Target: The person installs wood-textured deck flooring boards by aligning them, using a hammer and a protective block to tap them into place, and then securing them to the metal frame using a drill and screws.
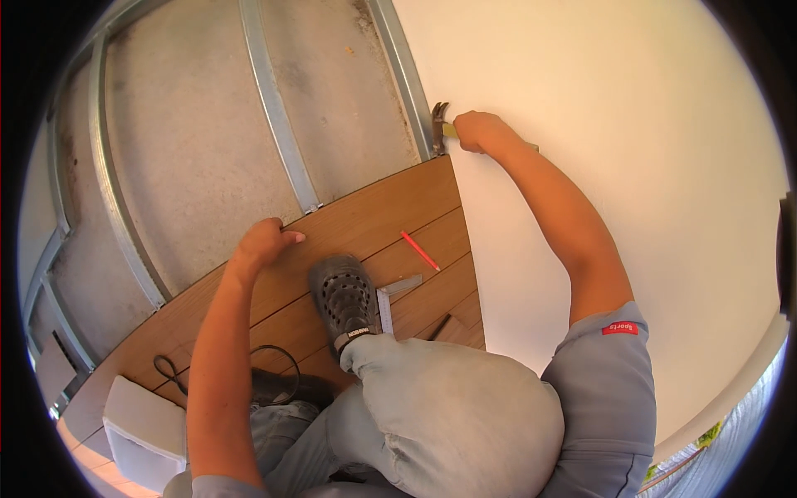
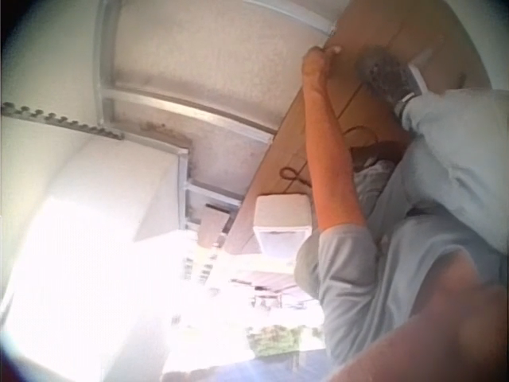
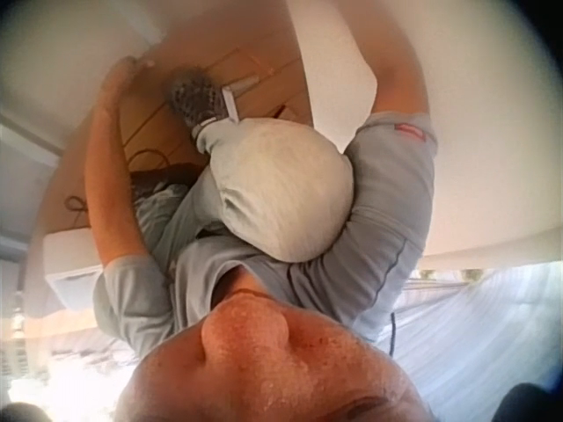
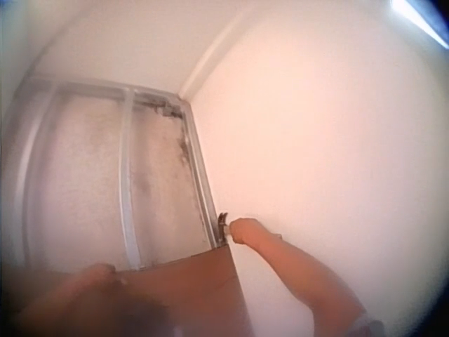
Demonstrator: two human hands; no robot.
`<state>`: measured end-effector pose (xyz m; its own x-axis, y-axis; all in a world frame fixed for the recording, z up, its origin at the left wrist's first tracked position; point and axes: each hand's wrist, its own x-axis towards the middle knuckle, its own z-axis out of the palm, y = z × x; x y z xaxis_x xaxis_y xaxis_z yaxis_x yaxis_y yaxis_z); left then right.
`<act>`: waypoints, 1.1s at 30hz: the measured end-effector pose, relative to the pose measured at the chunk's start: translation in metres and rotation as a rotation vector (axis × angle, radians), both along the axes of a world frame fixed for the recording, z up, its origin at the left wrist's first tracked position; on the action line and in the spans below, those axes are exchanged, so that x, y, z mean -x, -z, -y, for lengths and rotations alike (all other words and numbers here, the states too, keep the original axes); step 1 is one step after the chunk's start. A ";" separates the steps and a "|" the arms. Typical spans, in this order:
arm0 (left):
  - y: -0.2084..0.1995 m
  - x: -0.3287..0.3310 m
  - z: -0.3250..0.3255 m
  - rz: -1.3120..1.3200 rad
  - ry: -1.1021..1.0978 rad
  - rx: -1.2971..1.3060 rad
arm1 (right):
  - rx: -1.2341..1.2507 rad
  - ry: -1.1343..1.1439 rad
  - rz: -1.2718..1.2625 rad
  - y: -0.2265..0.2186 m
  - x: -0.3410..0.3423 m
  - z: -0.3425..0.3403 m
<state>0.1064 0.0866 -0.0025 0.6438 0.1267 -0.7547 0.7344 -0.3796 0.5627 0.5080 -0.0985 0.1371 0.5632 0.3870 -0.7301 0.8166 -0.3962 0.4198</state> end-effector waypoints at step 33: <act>-0.287 0.394 -0.163 -0.070 -0.556 -0.782 | -0.389 0.151 -0.080 0.080 0.167 0.254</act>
<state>-0.2880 0.2491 0.2843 0.2963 0.8839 -0.3619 0.9449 -0.2159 0.2462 0.3411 -0.3522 0.0568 0.5819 0.5601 -0.5896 0.7612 -0.6303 0.1526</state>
